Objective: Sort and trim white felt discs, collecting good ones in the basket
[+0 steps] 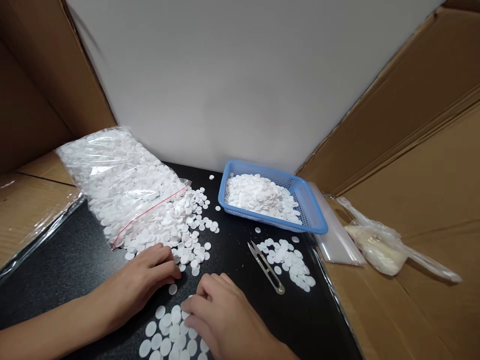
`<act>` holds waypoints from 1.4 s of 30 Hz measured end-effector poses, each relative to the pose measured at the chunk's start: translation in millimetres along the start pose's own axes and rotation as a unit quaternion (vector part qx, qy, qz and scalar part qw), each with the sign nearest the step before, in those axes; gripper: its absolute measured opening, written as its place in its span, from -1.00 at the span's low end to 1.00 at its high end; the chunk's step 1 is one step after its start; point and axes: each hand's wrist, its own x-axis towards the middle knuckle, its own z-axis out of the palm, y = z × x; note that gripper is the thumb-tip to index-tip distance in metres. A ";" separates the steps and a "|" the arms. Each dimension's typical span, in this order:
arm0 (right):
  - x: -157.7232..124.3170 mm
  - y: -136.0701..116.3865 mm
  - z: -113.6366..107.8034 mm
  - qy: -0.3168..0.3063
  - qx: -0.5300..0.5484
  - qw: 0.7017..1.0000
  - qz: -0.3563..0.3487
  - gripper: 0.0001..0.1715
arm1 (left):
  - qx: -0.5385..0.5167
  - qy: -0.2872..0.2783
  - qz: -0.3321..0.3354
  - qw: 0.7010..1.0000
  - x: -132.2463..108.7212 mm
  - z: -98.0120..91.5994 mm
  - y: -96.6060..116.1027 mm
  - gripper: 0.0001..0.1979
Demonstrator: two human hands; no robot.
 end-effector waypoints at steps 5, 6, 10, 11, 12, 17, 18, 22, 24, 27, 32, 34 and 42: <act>-0.4 1.5 9.4 0.036 0.006 0.999 -0.008 -0.88 | 0.014 -0.017 0.002 1.000 5.1 0.5 0.7 -0.77; -0.2 1.9 10.5 0.040 0.018 0.999 -0.006 -0.89 | 0.022 -0.023 0.003 1.000 6.4 0.9 1.3 -0.78; 0.9 2.6 12.0 0.051 0.057 0.997 0.017 -0.88 | 0.063 -0.050 0.004 0.997 11.0 2.6 6.4 -0.79; 1.4 2.1 11.6 0.049 0.065 0.996 0.026 -0.87 | 0.076 -0.053 0.004 0.996 11.6 2.9 8.3 -0.79; 2.1 1.2 11.0 0.045 0.073 0.996 0.039 -0.85 | 0.090 -0.055 0.005 0.994 12.0 3.3 10.4 -0.79; 7.6 -6.9 4.9 -0.010 0.116 0.982 0.150 -0.78 | 0.154 -0.054 0.026 0.986 11.2 6.0 16.4 -0.78; 8.9 -8.5 3.7 -0.022 0.121 0.978 0.170 -0.77 | 0.149 -0.050 0.029 0.987 10.7 5.6 16.1 -0.78; 12.3 -11.1 2.2 -0.034 0.132 0.971 0.199 -0.75 | 0.019 0.003 -0.004 1.000 2.8 -9.3 13.3 -0.74; 11.7 -10.3 3.6 -0.024 0.140 0.971 0.195 -0.74 | -0.068 0.053 -0.049 0.995 -7.7 -24.1 13.1 -0.75; 8.7 -8.6 6.6 0.001 0.144 0.975 0.169 -0.76 | -0.123 0.124 -0.106 0.979 -30.3 -43.8 13.7 -0.79; 6.5 -12.4 5.9 0.011 0.124 0.984 0.125 -0.73 | -0.011 0.071 -0.095 0.993 -55.3 -34.6 9.6 -0.75; 7.4 -15.4 2.2 0.004 0.121 0.984 0.127 -0.73 | 0.085 0.037 -0.040 0.995 -53.9 -20.1 7.6 -0.55; 5.4 -7.4 -15.0 -0.012 0.101 0.992 0.077 -0.73 | 0.291 0.012 0.065 0.955 -42.0 2.3 9.7 -0.42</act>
